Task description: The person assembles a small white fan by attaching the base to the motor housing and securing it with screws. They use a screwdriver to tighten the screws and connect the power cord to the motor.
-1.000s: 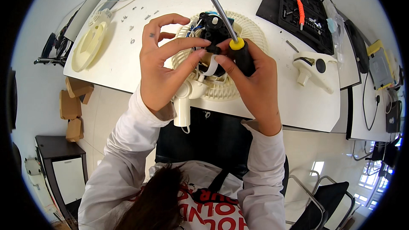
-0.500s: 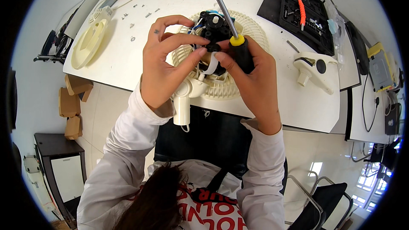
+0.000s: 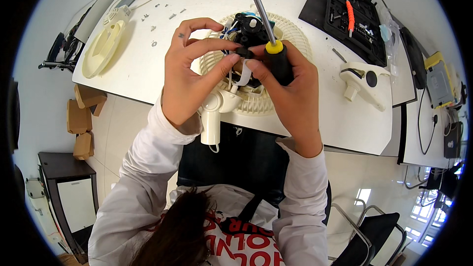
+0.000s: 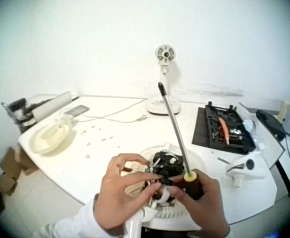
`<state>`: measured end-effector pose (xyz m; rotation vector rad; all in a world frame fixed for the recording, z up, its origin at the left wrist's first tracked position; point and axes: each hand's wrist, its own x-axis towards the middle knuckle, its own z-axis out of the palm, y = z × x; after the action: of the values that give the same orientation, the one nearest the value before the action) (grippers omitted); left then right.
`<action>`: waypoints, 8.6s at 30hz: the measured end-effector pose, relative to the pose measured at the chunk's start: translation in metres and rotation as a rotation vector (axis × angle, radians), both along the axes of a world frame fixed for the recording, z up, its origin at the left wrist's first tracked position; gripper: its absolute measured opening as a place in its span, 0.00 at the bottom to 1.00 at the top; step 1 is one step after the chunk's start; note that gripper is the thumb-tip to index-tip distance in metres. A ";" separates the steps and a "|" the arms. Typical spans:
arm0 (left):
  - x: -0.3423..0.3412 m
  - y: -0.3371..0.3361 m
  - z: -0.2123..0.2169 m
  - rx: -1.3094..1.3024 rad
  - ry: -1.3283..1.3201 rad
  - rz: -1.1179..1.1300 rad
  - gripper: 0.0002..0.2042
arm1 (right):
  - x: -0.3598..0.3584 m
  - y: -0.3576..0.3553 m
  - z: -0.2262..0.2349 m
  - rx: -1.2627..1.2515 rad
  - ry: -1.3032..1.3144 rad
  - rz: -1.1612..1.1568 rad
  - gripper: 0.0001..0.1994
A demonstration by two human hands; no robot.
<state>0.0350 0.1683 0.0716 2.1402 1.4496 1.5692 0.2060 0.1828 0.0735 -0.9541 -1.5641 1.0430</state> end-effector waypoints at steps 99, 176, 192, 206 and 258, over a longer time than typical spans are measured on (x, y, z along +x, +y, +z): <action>0.015 -0.028 -0.014 -0.003 0.208 0.101 0.10 | 0.005 -0.009 -0.007 0.154 -0.073 -0.145 0.11; 0.015 -0.016 -0.010 0.091 -0.008 0.138 0.06 | -0.005 -0.006 -0.021 0.055 0.033 -0.118 0.13; 0.016 -0.016 -0.014 0.106 0.022 0.146 0.07 | -0.007 -0.007 -0.022 0.078 0.026 -0.121 0.11; 0.013 -0.016 -0.015 0.161 0.075 0.032 0.09 | -0.007 0.000 -0.023 0.079 -0.021 -0.132 0.12; 0.009 -0.026 -0.015 -0.177 -0.392 -0.116 0.09 | -0.002 -0.023 -0.004 -0.180 0.122 0.011 0.11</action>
<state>0.0438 0.1426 0.0567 1.6704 1.2575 1.6322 0.2036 0.1597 0.0697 -0.9844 -1.3942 1.2428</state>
